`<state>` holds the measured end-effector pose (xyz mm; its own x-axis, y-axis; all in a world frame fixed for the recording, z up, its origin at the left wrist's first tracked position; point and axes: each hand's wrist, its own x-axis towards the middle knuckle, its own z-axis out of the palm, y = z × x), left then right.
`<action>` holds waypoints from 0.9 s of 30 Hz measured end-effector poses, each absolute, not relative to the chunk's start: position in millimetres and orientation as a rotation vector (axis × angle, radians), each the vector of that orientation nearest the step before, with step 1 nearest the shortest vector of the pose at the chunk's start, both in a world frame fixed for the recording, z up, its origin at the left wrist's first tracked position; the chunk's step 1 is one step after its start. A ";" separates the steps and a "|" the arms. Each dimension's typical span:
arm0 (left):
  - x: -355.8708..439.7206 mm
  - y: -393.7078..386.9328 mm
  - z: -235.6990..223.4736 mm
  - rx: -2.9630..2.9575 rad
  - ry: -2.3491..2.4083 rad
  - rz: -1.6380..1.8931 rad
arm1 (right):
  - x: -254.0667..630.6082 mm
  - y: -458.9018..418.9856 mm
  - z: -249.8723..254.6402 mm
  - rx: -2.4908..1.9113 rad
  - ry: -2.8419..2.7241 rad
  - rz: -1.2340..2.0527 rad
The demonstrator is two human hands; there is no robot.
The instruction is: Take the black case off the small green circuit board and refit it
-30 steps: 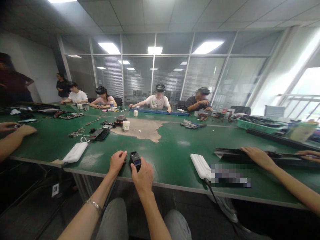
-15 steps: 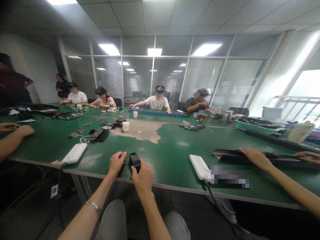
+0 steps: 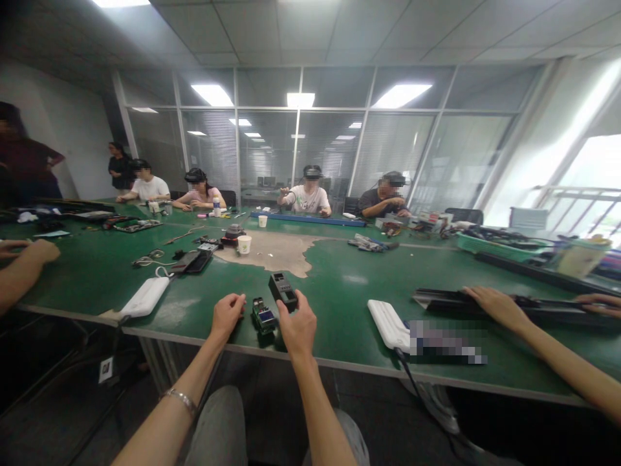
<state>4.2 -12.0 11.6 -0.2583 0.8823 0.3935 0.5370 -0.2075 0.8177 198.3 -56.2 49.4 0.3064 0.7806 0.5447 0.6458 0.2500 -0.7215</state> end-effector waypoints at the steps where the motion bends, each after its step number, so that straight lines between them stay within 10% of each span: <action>1: 4.2 -11.5 11.1 1.661 1.722 1.450 | 202.9 -55.2 43.0 -1.494 -1.410 0.143; 27: 2.7 -10.1 6.3 1.674 1.693 1.446 | 210.3 -49.4 -7.7 -1.491 -1.537 -0.039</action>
<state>2.7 -10.1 6.3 -0.2378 0.8886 0.3922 0.5266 -0.2213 0.8208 210.3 -49.4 -7.7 0.2064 0.7541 0.6235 0.7846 0.2532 -0.5660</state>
